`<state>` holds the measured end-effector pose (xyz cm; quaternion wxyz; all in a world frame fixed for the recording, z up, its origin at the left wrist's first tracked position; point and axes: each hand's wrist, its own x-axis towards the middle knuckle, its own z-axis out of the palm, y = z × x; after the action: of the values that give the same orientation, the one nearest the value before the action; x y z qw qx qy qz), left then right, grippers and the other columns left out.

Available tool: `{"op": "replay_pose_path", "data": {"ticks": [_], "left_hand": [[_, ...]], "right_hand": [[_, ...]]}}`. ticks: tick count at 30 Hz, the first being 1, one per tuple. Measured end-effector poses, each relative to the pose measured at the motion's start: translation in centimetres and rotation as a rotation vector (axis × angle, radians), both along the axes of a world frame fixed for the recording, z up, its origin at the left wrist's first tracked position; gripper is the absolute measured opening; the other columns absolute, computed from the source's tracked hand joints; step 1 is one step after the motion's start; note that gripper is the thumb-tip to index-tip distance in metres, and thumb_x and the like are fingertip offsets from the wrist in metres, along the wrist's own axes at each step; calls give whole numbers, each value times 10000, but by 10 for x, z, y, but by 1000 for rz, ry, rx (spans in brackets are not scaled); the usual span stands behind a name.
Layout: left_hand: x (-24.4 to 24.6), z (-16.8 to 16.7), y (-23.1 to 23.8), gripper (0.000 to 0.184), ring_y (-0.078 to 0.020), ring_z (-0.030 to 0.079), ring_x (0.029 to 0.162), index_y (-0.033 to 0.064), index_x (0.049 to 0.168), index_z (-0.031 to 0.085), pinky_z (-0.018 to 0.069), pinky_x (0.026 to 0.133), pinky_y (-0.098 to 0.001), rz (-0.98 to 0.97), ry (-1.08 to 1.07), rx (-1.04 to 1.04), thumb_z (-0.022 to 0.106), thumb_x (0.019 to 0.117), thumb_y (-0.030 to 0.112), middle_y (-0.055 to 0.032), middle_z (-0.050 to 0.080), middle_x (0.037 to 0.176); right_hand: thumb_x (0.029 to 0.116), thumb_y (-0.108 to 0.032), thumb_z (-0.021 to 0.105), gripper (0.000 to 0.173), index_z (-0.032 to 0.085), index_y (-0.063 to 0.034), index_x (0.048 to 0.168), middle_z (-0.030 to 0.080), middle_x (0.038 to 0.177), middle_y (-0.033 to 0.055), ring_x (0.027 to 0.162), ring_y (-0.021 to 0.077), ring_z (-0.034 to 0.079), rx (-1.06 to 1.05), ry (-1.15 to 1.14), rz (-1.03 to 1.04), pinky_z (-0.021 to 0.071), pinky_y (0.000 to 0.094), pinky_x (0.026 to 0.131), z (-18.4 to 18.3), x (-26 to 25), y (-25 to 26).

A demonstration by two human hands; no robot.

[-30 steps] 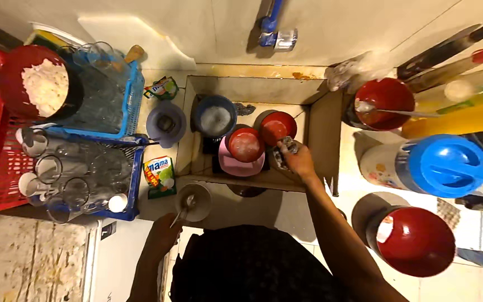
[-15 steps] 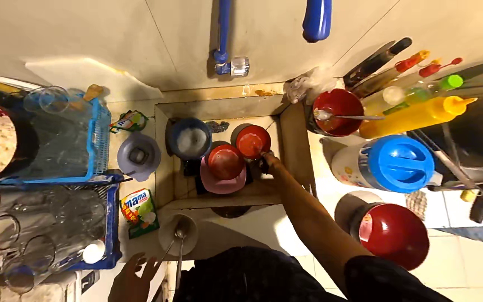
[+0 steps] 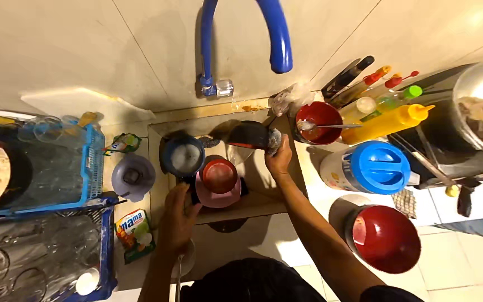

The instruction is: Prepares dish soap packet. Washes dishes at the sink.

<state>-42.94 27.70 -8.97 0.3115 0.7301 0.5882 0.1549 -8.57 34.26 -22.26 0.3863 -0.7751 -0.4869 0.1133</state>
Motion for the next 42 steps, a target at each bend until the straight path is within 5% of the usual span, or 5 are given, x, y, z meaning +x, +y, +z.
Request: {"op": "replay_pose_path", "data": {"ticks": [15,21,28,34,42], "left_hand": [[80,-60,89,461,-290,614,1190,8,1449,493,501,1022,-478,63,-455,-453,459,1087,290,-240,613,1306],[98,-58,63,504,-303,630,1162,20,1395,546,502,1009,-514,63,-321,-285,369,1108,395,-218,644,1253],[120,-80,21,577,-349,465,1393,1,1528,403,391,1159,-493,144,-309,-150,431,1077,361,-265,466,1493],[99,-57,56,520,-304,649,1128,12,1460,471,526,988,-503,106,-219,-260,376,1109,385,-233,641,1254],[84,-15,80,611,-264,490,1383,-30,1524,387,388,1159,-458,-83,-121,-373,251,1120,409,-243,479,1499]], "right_hand": [[862,-459,795,660,581,-28,1313,699,1074,181,957,329,699,-134,118,378,576,584,836,85,-18,-30],[803,-29,779,654,603,-128,1425,452,1539,238,1421,496,386,-534,-136,904,288,740,1124,59,-79,-44],[1130,-314,342,390,546,-45,1327,652,1065,113,921,163,643,-367,1256,99,558,354,831,50,-127,-45],[878,-115,764,503,632,-59,1360,536,1454,228,1344,444,495,-414,56,728,404,684,1073,45,-103,-36],[930,-282,753,586,566,-115,1459,499,1523,171,1397,397,457,-305,-54,989,341,613,1152,42,-91,-46]]}}
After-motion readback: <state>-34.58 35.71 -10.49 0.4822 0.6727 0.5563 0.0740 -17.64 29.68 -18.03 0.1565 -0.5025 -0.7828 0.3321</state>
